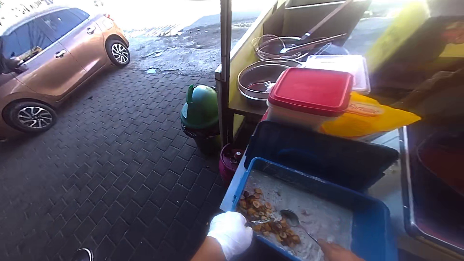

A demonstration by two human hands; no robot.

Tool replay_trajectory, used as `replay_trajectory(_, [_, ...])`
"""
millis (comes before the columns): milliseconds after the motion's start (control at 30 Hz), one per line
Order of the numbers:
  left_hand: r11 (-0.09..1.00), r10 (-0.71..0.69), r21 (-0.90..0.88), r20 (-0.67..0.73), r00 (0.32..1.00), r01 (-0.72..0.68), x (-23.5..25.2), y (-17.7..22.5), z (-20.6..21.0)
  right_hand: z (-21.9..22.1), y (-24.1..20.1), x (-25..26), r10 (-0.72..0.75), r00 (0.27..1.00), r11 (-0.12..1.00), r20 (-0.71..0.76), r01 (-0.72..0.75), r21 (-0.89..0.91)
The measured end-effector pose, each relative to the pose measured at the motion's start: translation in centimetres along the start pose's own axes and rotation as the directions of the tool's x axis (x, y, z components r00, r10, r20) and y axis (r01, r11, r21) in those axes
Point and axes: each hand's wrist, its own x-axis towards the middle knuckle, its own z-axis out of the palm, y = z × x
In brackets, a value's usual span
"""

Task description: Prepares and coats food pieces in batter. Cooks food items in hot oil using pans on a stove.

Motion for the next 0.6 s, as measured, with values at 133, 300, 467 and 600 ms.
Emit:
replay_trajectory(133, [0.998, 0.003, 0.057, -0.03, 1.0, -0.001, 1.7, -0.3, 0.9, -0.9, 0.4, -1.2, 0.006, 1.0, 0.998, -0.014, -0.006, 0.055])
replay_trajectory(300, [0.998, 0.031, 0.06, -0.023, 0.999, -0.029, 2.3, -0.8, 0.5, 1.5, 1.1, -2.5, -0.057, 0.858, 0.998, -0.511, 0.047, -0.031])
replay_trajectory(467, [1.0, 0.012, 0.002, -0.09, 0.996, -0.012, 1.8, -0.7, -1.2, 3.3, 1.3, -2.8, -0.207, 0.751, 0.978, -0.627, 0.152, -0.142])
replay_trajectory(600, [0.999, 0.043, 0.025, -0.045, 0.998, -0.042, 4.0, -0.5, -0.9, 3.7, 1.7, -2.6, -0.266, 0.711, 0.963, -0.65, 0.218, -0.157])
